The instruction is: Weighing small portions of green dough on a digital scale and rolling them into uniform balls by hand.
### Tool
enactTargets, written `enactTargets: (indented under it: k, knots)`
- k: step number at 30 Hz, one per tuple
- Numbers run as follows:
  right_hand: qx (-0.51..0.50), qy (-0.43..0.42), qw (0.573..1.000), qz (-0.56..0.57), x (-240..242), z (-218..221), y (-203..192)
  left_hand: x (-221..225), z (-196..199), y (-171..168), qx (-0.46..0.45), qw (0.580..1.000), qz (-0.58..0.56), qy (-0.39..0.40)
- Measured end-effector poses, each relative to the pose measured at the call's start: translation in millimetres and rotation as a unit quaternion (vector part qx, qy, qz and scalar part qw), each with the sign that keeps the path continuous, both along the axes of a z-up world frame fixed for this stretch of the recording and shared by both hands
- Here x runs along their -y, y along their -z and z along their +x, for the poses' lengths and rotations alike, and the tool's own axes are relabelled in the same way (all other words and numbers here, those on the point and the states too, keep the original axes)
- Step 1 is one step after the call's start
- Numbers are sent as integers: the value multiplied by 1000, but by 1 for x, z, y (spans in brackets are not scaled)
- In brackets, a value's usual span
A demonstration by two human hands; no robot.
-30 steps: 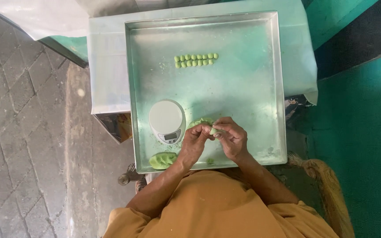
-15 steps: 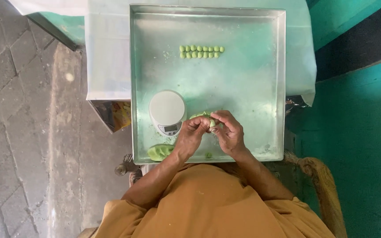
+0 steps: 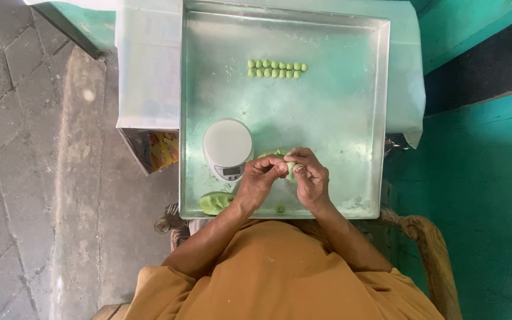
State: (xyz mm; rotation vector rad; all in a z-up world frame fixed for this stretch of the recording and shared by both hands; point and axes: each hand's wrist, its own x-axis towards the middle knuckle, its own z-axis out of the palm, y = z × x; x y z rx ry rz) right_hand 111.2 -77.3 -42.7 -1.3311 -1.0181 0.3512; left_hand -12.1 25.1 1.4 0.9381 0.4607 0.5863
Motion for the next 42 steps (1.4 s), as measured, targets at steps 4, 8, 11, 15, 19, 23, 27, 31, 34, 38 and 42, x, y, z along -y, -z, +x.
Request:
enactTargets:
  k: [4, 8, 11, 15, 19, 23, 27, 31, 34, 38, 42]
  knots:
    - [12, 30, 999, 5, 1, 2, 3, 0, 0, -4, -24, 998, 42, -30]
    - [0, 18, 1000, 20, 3, 9, 9, 4, -4, -17, -21, 999, 27, -4]
    - [-43, -3, 999, 27, 1, 8, 8, 6, 3, 6, -14, 1000, 4, -12]
    - [-83, -8, 996, 33, -2, 4, 13, 12, 14, 29, 18, 998, -56, -32]
    - [-70, -3, 998, -1, 0, 1, -2, 10, 12, 16, 8, 999, -48, -15]
    - [-37, 43, 998, 19, 5, 10, -10, 15, 7, 6, 25, 989, 141, 40]
    - [35, 80, 995, 47, -12, 6, -39, 29, 7, -5, 67, 975, 181, 113]
    - [130, 55, 990, 28, -21, -1, -43, 12, 20, -15, 80, 961, 241, 107]
    - [213, 31, 976, 5, -21, -6, -43, 15, 24, -23, 139, 969, 182, 93]
    - [333, 8, 942, -32, -21, -8, -42, 29, 12, -46, 150, 955, 240, 88]
    - [324, 17, 945, -47, -33, 1, -43, 4, 8, -64, 80, 934, 331, 108]
